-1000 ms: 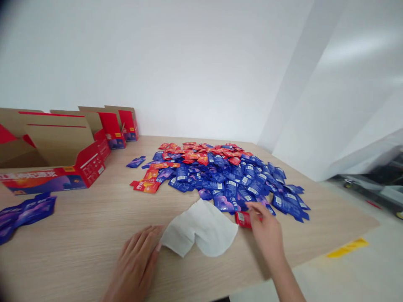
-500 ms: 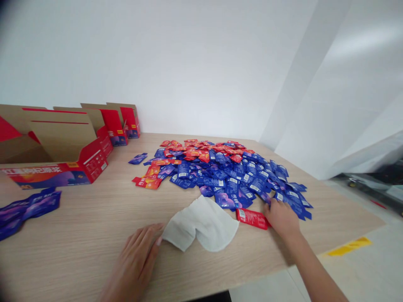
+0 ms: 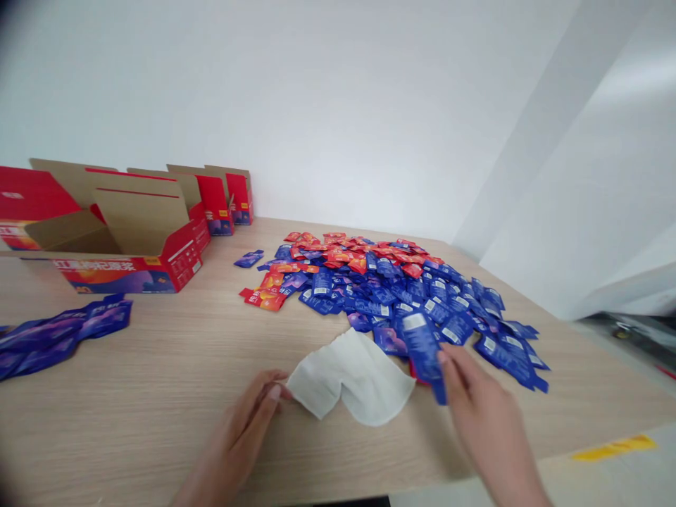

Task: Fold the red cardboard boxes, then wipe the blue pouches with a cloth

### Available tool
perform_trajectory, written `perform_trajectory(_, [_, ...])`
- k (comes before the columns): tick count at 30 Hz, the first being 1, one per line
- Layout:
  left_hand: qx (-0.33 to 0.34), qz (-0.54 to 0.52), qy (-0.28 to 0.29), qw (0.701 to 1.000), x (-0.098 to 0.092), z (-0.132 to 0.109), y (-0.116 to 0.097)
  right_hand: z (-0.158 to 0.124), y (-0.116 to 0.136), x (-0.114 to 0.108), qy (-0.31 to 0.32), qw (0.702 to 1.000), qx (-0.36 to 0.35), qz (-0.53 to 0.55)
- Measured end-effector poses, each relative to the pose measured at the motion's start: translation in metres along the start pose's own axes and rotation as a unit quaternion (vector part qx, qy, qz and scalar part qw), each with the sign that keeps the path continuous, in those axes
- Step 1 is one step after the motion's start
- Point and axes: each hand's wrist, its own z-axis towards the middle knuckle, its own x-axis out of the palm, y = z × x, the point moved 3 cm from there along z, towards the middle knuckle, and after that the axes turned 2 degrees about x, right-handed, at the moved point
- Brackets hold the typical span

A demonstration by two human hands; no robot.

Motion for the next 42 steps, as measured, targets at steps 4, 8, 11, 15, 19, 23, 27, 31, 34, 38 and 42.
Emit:
perform_trajectory(4, [-0.105, -0.166, 0.049, 0.979, 0.015, -0.003, -0.002, -0.067, 0.112, 0.053, 0.134, 0.955, -0.135, 0.228])
perform_trajectory(8, [-0.137, -0.172, -0.013, 0.975, 0.014, 0.004, 0.001, -0.101, 0.169, 0.088, 0.128, 0.911, -0.275, 0.279])
perform_trajectory(11, [-0.13, -0.097, -0.083, 0.983, 0.007, 0.01, 0.002, -0.103, 0.176, 0.096, 0.151, 0.892, -0.31, 0.294])
perform_trajectory(15, [-0.124, -0.026, -0.02, 0.992, -0.001, 0.018, 0.001, -0.088, 0.158, 0.088, 0.138, 0.91, -0.285, 0.267])
perform_trajectory(19, [-0.195, 0.108, 0.087, 0.971, -0.02, 0.03, 0.003, -0.073, 0.125, 0.091, 0.055, 0.956, -0.229, 0.172])
perform_trajectory(23, [-0.202, 0.157, 0.187, 0.948, -0.038, 0.046, -0.003, -0.067, 0.104, 0.11, 0.033, 0.978, -0.185, 0.088])
perform_trajectory(27, [-0.13, 0.289, 0.089, 0.944, -0.043, 0.046, -0.01, -0.06, 0.098, 0.122, 0.078, 0.979, -0.167, 0.087])
perform_trajectory(31, [-0.001, 0.43, -0.053, 0.901, -0.003, 0.014, 0.0, -0.054, 0.098, 0.121, 0.106, 0.976, -0.161, 0.102])
perform_trajectory(34, [0.132, 0.488, -0.07, 0.86, 0.044, -0.01, 0.014, -0.052, 0.098, 0.118, 0.114, 0.976, -0.146, 0.116])
perform_trajectory(38, [0.154, 0.523, -0.107, 0.831, 0.073, -0.016, 0.027, -0.051, 0.097, 0.111, 0.111, 0.974, -0.111, 0.161])
perform_trajectory(42, [0.215, 0.524, -0.072, 0.821, 0.065, -0.009, 0.03, -0.049, 0.094, 0.108, 0.1, 0.971, -0.077, 0.201])
